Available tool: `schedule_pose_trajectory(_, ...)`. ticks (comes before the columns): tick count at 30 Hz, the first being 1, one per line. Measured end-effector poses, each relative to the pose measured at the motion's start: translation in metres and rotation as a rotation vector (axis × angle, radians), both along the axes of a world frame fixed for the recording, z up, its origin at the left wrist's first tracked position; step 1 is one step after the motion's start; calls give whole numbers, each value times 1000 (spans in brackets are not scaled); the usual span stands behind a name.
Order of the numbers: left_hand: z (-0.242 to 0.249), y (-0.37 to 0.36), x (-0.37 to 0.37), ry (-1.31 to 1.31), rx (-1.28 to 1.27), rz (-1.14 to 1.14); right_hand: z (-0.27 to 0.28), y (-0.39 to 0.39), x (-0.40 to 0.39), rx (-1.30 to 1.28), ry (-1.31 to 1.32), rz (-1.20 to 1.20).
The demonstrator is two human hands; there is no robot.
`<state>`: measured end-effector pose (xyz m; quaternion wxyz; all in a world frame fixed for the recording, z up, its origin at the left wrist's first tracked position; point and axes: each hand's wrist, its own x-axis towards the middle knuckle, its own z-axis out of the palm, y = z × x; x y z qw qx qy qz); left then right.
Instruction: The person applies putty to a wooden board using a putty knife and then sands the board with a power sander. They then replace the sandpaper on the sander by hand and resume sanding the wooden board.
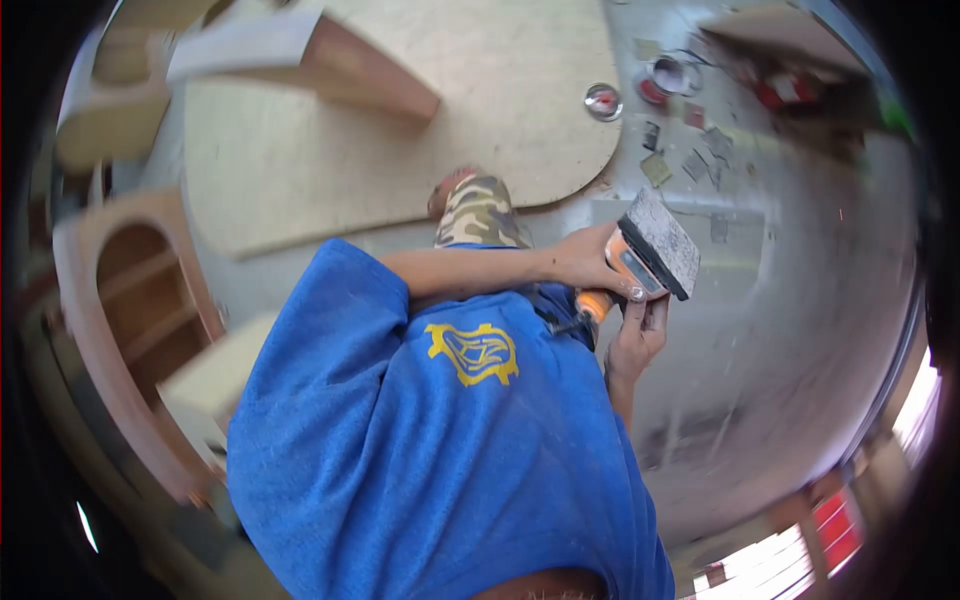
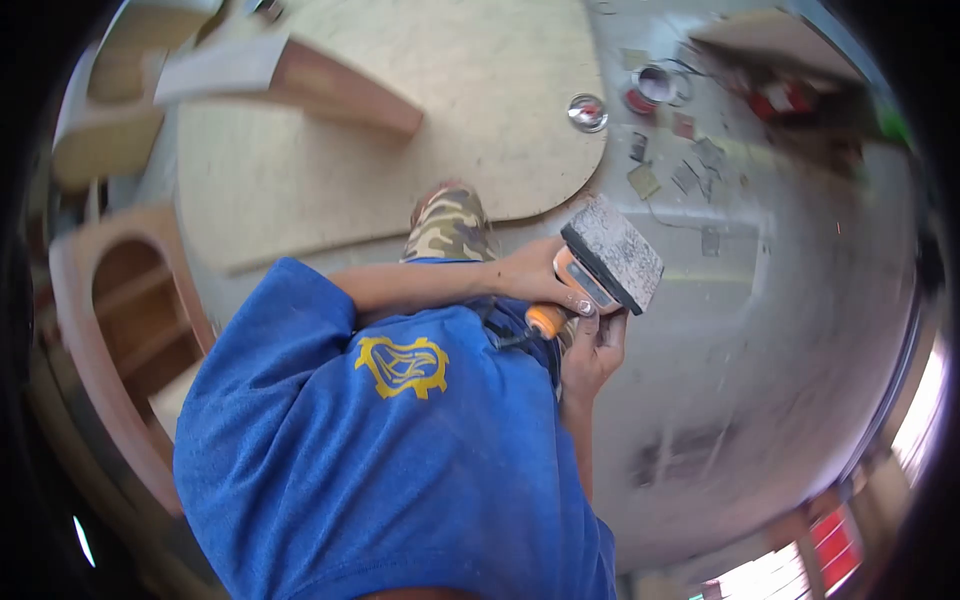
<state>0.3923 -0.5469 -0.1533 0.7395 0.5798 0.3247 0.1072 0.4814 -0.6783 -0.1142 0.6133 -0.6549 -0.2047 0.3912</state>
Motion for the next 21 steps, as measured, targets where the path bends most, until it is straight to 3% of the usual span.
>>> schedule_pose_trajectory(2,-24,-44,29,-159,-187,164,-16,-28,43,-17,5,107)
schedule_pose_trajectory(4,-29,-58,39,-103,-165,250,-30,-33,70,-90,108,118)
schedule_pose_trajectory(6,-19,-66,60,119,-350,101,-17,-36,115,-315,260,267)
schedule_pose_trajectory(7,-27,-87,63,85,-406,209,-24,-46,127,-299,224,311)
schedule_pose_trajectory(9,-16,-119,69,176,-203,331,-31,-59,139,-307,197,405)
schedule_pose_trajectory(10,-12,-127,69,355,-79,259,-32,-66,140,-365,158,486)
schedule_pose_trajectory(15,-21,-152,58,503,-39,306,-55,-79,142,-424,208,550)
schedule_pose_trajectory(18,0,-156,47,646,-114,286,-45,-79,131,-572,-57,631)
schedule_pose_trajectory(20,-14,-163,43,615,-39,319,-52,-84,128,-329,-494,640)
schedule_pose_trajectory(21,-14,-162,41,495,-46,360,-61,-87,128,-308,-454,579)
